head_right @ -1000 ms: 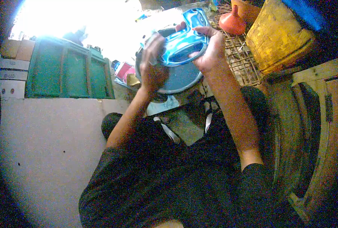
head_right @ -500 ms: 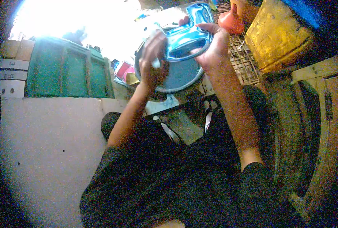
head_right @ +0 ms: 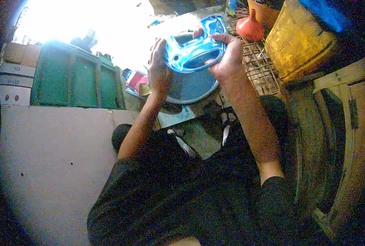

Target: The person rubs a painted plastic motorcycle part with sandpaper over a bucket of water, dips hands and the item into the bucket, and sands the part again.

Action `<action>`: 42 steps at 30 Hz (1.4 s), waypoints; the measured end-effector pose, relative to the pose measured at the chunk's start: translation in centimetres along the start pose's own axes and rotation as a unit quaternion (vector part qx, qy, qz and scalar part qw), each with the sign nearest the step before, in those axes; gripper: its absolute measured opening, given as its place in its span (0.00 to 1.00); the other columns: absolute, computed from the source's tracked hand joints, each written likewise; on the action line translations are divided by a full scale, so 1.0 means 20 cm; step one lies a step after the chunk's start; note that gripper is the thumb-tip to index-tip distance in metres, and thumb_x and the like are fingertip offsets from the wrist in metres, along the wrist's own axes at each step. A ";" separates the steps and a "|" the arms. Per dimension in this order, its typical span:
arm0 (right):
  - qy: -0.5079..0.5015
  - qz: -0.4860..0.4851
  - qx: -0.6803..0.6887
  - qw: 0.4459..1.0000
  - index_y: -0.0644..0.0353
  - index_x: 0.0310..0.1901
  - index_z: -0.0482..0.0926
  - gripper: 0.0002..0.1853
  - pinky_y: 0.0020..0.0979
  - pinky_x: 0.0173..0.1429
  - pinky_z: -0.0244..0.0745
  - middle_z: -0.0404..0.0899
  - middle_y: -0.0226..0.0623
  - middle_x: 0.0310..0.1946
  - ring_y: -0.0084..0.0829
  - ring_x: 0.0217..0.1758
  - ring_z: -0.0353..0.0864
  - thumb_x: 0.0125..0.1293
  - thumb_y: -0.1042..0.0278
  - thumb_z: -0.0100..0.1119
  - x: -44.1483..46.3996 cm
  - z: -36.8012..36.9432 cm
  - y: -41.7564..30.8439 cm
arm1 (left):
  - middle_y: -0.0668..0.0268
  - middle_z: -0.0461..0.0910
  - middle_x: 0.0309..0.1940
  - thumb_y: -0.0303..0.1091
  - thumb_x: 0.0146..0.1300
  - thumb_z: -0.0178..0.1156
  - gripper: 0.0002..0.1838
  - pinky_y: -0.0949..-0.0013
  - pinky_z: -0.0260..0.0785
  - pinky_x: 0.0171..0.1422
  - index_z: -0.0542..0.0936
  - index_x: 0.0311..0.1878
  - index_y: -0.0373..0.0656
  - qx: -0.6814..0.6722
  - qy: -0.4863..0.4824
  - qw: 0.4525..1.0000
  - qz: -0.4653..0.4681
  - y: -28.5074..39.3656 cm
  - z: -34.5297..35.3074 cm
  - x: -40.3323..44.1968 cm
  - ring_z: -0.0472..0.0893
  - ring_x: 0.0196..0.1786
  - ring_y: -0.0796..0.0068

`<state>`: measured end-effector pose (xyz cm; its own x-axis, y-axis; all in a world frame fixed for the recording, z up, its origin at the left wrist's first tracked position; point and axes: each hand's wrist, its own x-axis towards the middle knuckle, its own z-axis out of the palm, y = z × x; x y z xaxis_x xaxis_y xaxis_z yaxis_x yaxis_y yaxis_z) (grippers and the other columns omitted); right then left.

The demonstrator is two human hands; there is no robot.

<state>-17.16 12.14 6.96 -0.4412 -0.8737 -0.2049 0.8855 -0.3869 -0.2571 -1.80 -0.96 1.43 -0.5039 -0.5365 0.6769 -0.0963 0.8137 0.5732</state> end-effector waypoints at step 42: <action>-0.223 0.085 -0.001 0.971 0.74 0.67 0.61 0.33 0.36 0.59 0.66 0.65 0.27 0.34 0.21 0.33 0.68 0.76 0.50 0.49 -0.03 0.08 -0.10 | 0.48 0.76 0.64 0.26 0.54 0.70 0.29 0.56 0.71 0.68 0.78 0.62 0.37 -0.112 0.060 0.986 0.106 0.06 -0.04 0.04 0.77 0.65 0.51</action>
<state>-18.41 12.85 9.09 -0.1809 -0.9659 0.1854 0.9395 -0.2255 -0.2579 -1.76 -0.54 3.11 -0.3864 -0.3937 0.8341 0.1996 0.8472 0.4924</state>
